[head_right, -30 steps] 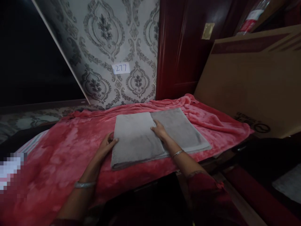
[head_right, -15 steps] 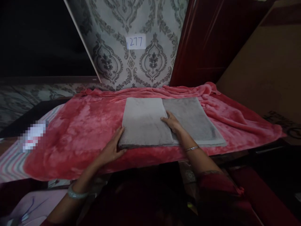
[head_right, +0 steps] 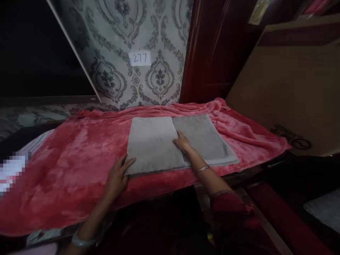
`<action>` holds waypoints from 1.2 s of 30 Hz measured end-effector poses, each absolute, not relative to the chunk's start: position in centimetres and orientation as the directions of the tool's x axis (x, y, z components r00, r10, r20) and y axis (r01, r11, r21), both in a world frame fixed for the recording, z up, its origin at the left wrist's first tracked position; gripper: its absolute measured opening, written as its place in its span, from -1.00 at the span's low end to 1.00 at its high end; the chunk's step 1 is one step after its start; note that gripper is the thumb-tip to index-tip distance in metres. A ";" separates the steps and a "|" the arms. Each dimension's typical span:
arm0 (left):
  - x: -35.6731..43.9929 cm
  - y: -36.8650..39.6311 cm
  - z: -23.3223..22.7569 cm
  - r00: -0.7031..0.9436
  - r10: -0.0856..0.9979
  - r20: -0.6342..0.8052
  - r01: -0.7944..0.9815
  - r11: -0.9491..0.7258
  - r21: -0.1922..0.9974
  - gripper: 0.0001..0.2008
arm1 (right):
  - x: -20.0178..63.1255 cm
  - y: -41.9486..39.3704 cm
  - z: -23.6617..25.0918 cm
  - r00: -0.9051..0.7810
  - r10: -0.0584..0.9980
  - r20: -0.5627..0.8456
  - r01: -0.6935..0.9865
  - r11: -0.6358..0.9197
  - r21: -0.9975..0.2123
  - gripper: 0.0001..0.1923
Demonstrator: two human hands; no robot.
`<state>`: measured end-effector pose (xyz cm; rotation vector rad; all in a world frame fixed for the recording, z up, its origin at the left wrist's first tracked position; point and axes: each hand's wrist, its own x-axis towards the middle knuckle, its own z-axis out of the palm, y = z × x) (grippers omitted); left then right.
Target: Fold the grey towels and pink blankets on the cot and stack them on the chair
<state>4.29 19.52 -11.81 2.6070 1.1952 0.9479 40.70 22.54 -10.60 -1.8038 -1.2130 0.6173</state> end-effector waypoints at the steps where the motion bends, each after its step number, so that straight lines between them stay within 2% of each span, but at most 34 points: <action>1: 4.2 19.6 -11.9 0.491 0.710 0.504 0.646 -0.686 0.336 -0.26 | 40.7 22.9 -10.2 0.424 0.905 0.041 0.502 -0.197 -0.842 -0.35; 5: 4.0 19.7 -12.4 0.482 0.666 0.569 0.644 -0.710 0.285 -0.29 | 40.5 24.7 -8.5 0.468 0.881 0.063 0.553 -0.237 -0.799 -0.32; 11: 3.9 19.8 -13.1 0.493 0.624 0.606 0.641 -0.732 0.233 -0.36 | 39.4 25.5 -7.2 0.437 0.884 0.164 0.630 -0.171 -0.758 -0.34; 16: 2.6 20.1 -12.1 0.531 0.692 0.489 0.616 -0.711 0.338 -0.40 | 39.4 24.8 -7.1 0.452 0.882 0.133 0.643 -0.219 -0.734 -0.33; 20: 0.6 21.5 -7.1 0.653 0.661 0.370 0.479 -0.739 0.474 -0.42 | 39.2 23.1 -6.9 0.441 0.892 0.098 0.647 -0.240 -0.723 -0.30; 23: 2.3 23.6 -2.7 0.644 0.689 0.332 0.493 -0.706 0.509 -0.48 | 38.5 20.9 -6.7 0.415 0.907 0.074 0.665 -0.247 -0.705 -0.28; 26: 8.4 26.4 0.1 0.748 0.631 0.205 0.498 -0.738 0.455 -0.43 | 37.6 18.8 -6.3 0.386 0.921 0.058 0.710 -0.257 -0.655 -0.26; 28: 13.9 28.6 0.7 0.807 0.586 0.069 0.528 -0.770 0.358 -0.39 | 37.0 17.7 -6.1 0.386 0.922 0.036 0.739 -0.286 -0.610 -0.27; 30: 19.2 30.6 0.6 0.781 0.616 -0.101 0.622 -0.752 0.218 -0.36 | 36.4 16.9 -6.0 0.405 0.914 0.017 0.762 -0.328 -0.559 -0.28; 33: 25.3 33.1 -0.4 0.748 0.648 -0.142 0.664 -0.728 0.173 -0.35 | 35.8 16.4 -6.2 0.445 0.895 0.026 0.780 -0.374 -0.502 -0.35; 36: 28.5 34.7 -1.8 0.734 0.669 -0.117 0.679 -0.718 0.153 -0.38 | 35.5 16.2 -6.6 0.472 0.880 0.058 0.779 -0.386 -0.494 -0.43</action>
